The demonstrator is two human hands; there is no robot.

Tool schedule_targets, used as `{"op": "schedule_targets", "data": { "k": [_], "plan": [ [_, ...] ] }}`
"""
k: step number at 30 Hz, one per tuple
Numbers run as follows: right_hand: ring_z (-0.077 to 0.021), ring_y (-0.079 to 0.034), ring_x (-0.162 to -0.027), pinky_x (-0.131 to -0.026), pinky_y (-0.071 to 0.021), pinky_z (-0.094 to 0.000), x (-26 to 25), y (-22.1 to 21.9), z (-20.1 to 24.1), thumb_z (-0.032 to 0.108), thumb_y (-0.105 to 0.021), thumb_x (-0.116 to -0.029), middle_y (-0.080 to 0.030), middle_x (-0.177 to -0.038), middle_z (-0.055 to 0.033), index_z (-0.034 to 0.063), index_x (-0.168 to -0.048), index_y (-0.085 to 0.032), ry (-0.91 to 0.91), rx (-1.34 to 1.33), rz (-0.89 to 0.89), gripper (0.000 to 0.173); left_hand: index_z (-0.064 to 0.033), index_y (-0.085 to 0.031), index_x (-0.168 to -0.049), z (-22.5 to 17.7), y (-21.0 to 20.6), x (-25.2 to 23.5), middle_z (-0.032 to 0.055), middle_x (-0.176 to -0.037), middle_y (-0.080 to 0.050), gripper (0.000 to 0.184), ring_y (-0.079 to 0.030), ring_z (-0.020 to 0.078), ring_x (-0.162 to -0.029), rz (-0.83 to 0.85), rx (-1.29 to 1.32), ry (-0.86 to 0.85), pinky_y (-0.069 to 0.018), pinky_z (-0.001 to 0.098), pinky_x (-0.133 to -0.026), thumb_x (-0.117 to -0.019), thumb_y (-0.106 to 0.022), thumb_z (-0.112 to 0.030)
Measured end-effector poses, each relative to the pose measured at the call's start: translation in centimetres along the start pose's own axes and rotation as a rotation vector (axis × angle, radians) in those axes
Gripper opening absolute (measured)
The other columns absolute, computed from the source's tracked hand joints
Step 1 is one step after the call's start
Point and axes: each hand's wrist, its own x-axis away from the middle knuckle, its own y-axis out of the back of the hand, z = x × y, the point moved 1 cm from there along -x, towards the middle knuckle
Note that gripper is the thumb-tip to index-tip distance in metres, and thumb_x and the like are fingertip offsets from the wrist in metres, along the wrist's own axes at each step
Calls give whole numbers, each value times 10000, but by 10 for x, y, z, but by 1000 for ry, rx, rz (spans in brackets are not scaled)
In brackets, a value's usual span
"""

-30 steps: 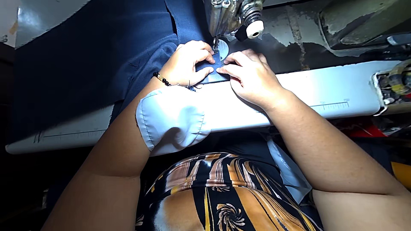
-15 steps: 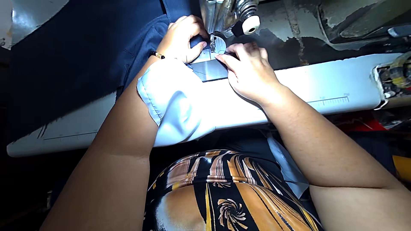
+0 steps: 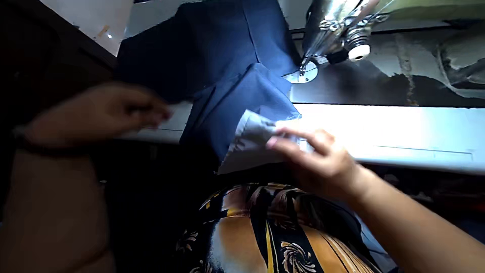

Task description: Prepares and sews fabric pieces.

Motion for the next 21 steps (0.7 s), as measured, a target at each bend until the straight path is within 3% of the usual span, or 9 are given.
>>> {"op": "schedule_targets", "data": {
  "k": [2,5,7,8,11,14,17,19,21],
  "plan": [
    [-219,-644,-917,-746,-487,-385,-13,-25,41,158,-563,-1009,-608,-1444,-59,269,-1367,-651,117,-30,159,385,-136,-758,-1211,51,-60,57,80,-1104,-767,328,-729,272,-999,282,29,452,-569,552,-910,-953,-739,-338],
    [-252,-628,-740,-576,-483,-389,-46,-47,52,22,-631,-926,-431,-1592,-153,268,-1521,-519,21,28,457,654,-11,-436,-1529,81,-176,65,289,-1487,-505,861,-510,446,-1367,333,69,740,-379,628,-1144,-847,-857,-326],
    [-296,-636,-763,-586,-531,-405,-64,-42,44,-13,-652,-904,-530,-1367,-216,191,-1495,-544,-85,53,554,634,-48,-248,-1622,78,-231,46,248,-1663,-246,1051,-384,405,-1480,157,134,756,-366,548,-1186,-812,-876,-281],
    [-300,-639,-793,-610,-540,-399,-69,-39,40,-23,-655,-902,-579,-1212,-207,125,-1413,-608,-111,70,553,534,-6,-251,-1611,74,-251,36,258,-1674,-207,991,-324,408,-1513,81,175,730,-323,530,-1212,-842,-841,-212],
    [-274,-631,-901,-738,-510,-437,-68,-30,30,30,-658,-892,-613,-1110,-133,132,-1194,-709,-128,222,587,323,68,-327,-1552,68,-285,13,272,-1578,-403,782,-385,371,-1485,4,255,725,-300,487,-1232,-923,-747,-132],
    [-310,-624,-1140,-896,-531,-482,-53,-34,24,23,-660,-876,-573,-1377,-171,205,-1364,-668,-148,193,641,521,53,-448,-1484,73,-269,10,275,-1447,-545,685,-503,400,-1382,82,234,684,-374,551,-1170,-904,-765,-130],
    [-266,-646,-846,-682,-544,-415,-41,-30,17,25,-655,-912,-621,-1074,-133,130,-1175,-727,-161,160,629,292,18,-545,-1415,82,-209,34,259,-1318,-634,455,-609,392,-1237,348,185,727,-439,584,-1085,-998,-650,-130],
    [-267,-622,-838,-749,-505,-464,-41,-12,0,124,-604,-937,-629,-942,-85,153,-998,-714,-125,254,548,129,-8,-593,-1346,88,-140,53,217,-1142,-699,322,-712,291,-974,408,131,789,-567,497,-908,-1048,-587,-131],
    [-328,-644,-911,-809,-533,-519,-49,4,-14,109,-602,-941,-628,-956,-139,81,-959,-695,-193,212,333,99,-31,-554,-1394,90,-55,74,238,-1187,-652,375,-692,249,-908,177,155,840,-583,461,-805,-1032,-470,18]
  ]
}}
